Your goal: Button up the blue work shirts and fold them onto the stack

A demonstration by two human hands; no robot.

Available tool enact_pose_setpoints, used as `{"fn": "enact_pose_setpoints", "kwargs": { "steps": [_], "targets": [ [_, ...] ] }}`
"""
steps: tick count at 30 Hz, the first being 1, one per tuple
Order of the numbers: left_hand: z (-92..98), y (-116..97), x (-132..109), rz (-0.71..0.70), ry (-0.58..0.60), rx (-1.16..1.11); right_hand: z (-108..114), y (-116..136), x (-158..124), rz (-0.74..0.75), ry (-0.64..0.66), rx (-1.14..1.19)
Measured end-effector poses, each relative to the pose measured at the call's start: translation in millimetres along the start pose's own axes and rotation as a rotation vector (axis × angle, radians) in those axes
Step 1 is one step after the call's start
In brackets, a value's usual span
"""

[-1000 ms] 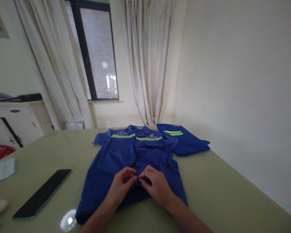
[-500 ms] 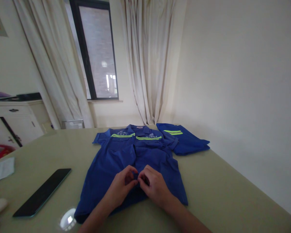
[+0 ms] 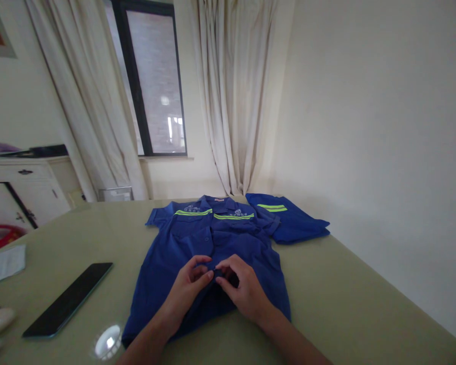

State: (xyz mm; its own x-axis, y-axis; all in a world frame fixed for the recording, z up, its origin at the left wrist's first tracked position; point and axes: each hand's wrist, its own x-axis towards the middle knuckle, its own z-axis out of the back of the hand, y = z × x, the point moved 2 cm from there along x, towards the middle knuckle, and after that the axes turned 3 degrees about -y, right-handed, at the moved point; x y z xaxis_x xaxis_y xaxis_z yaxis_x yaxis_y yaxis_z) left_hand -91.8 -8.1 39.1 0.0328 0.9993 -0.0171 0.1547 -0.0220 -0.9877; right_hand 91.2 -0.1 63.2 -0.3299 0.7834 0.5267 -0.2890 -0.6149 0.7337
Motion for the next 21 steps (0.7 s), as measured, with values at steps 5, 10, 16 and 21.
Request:
{"fn": "enact_pose_setpoints", "kwargs": {
  "steps": [5,10,16,21],
  "targets": [
    [0.8,3.5,1.2,-0.014,-0.022,0.040,-0.6,-4.7,0.9,-0.022,-0.016,0.027],
    [-0.5,4.7,1.8,-0.068,-0.006,0.189,-1.3,-8.8,-0.7,-0.015,0.024,0.015],
    [-4.3,-0.4,-1.1,-0.128,-0.039,0.216,-1.6,-10.7,1.1,-0.158,0.002,0.114],
    [-7.4,-4.4,-5.0,-0.197,-0.016,0.191,1.9,-11.5,6.1,-0.292,0.059,0.244]
  ]
}}
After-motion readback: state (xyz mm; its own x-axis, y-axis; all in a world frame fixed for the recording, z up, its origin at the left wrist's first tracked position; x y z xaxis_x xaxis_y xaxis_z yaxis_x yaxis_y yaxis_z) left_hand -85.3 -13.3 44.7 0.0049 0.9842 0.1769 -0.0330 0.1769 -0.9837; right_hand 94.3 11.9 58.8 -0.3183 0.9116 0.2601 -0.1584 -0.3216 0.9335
